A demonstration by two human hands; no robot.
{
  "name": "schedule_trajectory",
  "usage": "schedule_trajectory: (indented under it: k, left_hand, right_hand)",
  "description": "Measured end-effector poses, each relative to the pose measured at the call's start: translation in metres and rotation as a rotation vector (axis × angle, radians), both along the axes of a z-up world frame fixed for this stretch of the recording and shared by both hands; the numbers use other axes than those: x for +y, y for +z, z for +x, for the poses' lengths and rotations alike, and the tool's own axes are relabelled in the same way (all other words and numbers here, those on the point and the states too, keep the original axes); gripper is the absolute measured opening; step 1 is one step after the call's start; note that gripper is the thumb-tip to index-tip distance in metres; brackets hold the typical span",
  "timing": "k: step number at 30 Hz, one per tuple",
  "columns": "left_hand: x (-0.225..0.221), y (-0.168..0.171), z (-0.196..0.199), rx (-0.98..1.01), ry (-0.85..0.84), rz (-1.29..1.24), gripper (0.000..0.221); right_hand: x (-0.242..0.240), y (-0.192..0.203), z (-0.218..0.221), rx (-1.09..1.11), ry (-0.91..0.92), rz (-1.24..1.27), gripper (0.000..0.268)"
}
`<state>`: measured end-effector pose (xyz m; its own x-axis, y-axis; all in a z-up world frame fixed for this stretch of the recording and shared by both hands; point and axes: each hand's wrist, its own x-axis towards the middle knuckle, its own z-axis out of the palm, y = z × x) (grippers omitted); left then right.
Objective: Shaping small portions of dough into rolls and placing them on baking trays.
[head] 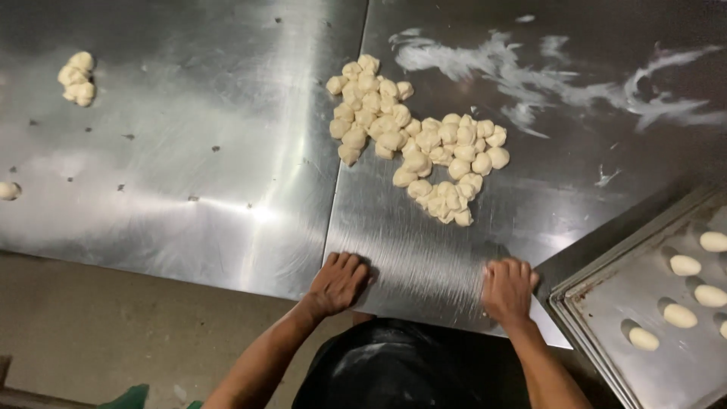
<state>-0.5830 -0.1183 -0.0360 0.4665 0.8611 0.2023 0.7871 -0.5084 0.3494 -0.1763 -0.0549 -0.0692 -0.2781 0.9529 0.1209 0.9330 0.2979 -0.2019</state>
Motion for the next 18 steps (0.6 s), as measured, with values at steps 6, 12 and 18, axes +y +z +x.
schedule_trajectory:
  k: [6, 12, 18]
  left_hand:
    - [0.037, -0.008, 0.04, -0.049, 0.197, -0.039, 0.027]
    - [0.061, 0.0, 0.096, -0.17, 0.308, 0.034, 0.027]
    - [0.019, -0.009, 0.14, -0.302, 0.329, -0.057, 0.047]
  right_hand:
    - [0.044, 0.006, -0.046, 0.186, -0.09, 0.111, 0.022]
    - [0.049, 0.011, -0.1, 0.27, -0.124, 0.175, 0.02]
    - [-0.003, 0.005, -0.109, 0.339, -0.126, 0.153, 0.027]
